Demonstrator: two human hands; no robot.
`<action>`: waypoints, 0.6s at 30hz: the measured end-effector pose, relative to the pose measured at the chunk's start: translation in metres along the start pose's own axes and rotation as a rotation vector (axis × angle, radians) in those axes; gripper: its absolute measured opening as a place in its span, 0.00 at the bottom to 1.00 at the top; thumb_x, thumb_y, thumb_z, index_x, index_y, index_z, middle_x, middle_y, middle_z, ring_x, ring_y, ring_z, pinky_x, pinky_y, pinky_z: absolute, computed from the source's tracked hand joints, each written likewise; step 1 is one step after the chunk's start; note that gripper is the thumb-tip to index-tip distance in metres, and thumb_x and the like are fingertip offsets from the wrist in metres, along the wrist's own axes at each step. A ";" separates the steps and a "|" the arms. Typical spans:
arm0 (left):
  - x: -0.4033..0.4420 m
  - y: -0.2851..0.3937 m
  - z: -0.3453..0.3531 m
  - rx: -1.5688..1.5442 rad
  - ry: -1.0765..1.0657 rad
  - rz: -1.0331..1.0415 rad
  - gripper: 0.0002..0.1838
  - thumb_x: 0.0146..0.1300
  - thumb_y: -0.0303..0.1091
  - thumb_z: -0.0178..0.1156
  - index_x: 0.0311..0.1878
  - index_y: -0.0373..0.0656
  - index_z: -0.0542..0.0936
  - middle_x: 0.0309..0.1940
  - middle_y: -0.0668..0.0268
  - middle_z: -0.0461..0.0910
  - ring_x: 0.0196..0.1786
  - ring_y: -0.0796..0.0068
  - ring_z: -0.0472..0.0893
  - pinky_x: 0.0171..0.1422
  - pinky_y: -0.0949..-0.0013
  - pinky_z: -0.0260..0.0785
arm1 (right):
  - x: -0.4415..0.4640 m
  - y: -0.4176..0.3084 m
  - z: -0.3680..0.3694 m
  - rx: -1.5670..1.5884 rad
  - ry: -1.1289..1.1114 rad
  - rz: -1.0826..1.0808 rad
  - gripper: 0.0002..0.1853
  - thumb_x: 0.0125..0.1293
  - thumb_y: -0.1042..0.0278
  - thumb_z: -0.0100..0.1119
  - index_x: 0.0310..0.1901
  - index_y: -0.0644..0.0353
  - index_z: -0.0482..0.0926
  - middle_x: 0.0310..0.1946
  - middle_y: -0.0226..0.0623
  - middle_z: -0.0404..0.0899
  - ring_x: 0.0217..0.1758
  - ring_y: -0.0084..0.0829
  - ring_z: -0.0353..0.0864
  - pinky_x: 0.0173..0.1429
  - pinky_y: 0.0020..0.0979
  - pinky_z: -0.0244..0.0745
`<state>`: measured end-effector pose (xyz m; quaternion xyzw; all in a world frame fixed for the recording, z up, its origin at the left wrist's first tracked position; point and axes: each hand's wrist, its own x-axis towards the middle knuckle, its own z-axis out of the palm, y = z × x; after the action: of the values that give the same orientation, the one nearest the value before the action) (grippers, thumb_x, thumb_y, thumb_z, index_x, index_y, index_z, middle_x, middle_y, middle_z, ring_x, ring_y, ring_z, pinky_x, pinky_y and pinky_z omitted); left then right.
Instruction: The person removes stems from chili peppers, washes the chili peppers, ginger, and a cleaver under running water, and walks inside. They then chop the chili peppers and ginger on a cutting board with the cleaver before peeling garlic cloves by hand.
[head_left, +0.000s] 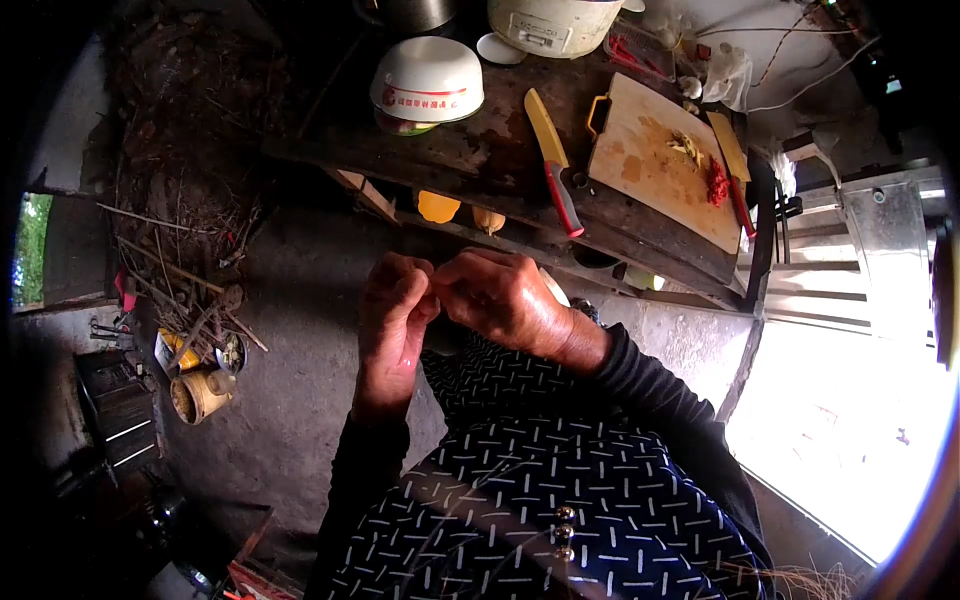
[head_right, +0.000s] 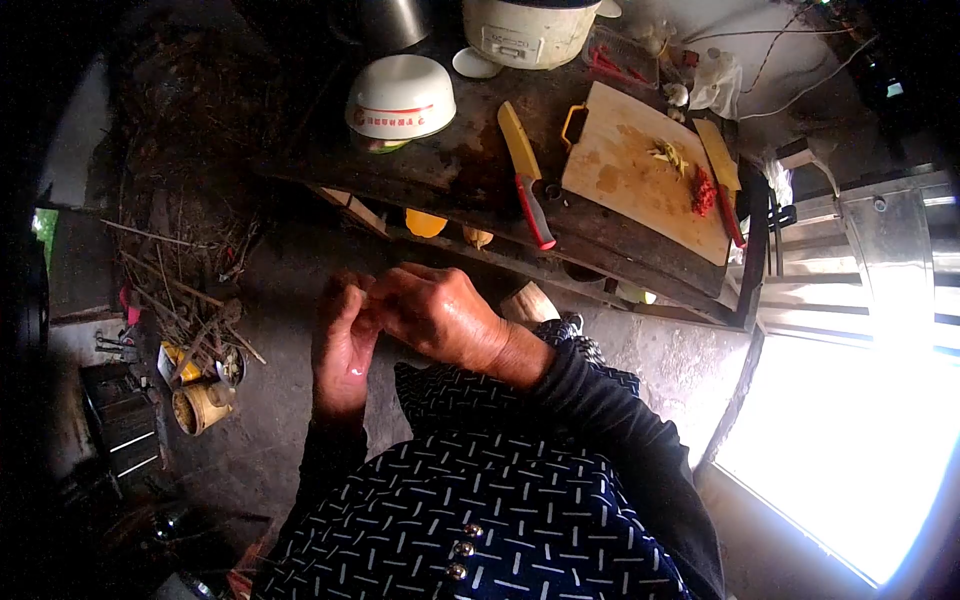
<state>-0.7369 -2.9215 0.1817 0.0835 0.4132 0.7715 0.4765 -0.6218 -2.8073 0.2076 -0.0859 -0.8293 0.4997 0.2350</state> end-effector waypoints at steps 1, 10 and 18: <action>0.000 0.000 0.001 0.005 0.002 0.010 0.09 0.56 0.32 0.66 0.34 0.43 0.75 0.29 0.69 0.75 0.25 0.86 0.70 0.28 0.82 0.64 | 0.000 0.001 0.001 0.000 0.000 0.001 0.13 0.53 0.72 0.63 0.41 0.64 0.76 0.32 0.40 0.77 0.33 0.38 0.80 0.35 0.32 0.78; 0.003 -0.003 0.002 0.012 -0.038 -0.015 0.08 0.58 0.34 0.64 0.33 0.43 0.74 0.29 0.69 0.75 0.26 0.84 0.72 0.28 0.81 0.65 | 0.005 0.008 0.001 -0.064 0.037 -0.015 0.08 0.55 0.77 0.60 0.38 0.62 0.75 0.28 0.36 0.77 0.31 0.32 0.80 0.35 0.27 0.75; 0.009 -0.009 -0.022 -0.189 -0.192 -0.193 0.10 0.62 0.36 0.60 0.42 0.43 0.73 0.31 0.66 0.74 0.26 0.80 0.74 0.29 0.77 0.66 | 0.012 0.019 0.000 0.583 0.188 0.484 0.06 0.61 0.71 0.57 0.34 0.65 0.73 0.25 0.28 0.73 0.27 0.16 0.71 0.30 0.20 0.69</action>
<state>-0.7472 -2.9246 0.1588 0.0715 0.2977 0.7459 0.5915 -0.6336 -2.7938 0.1950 -0.2541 -0.5832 0.7452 0.1999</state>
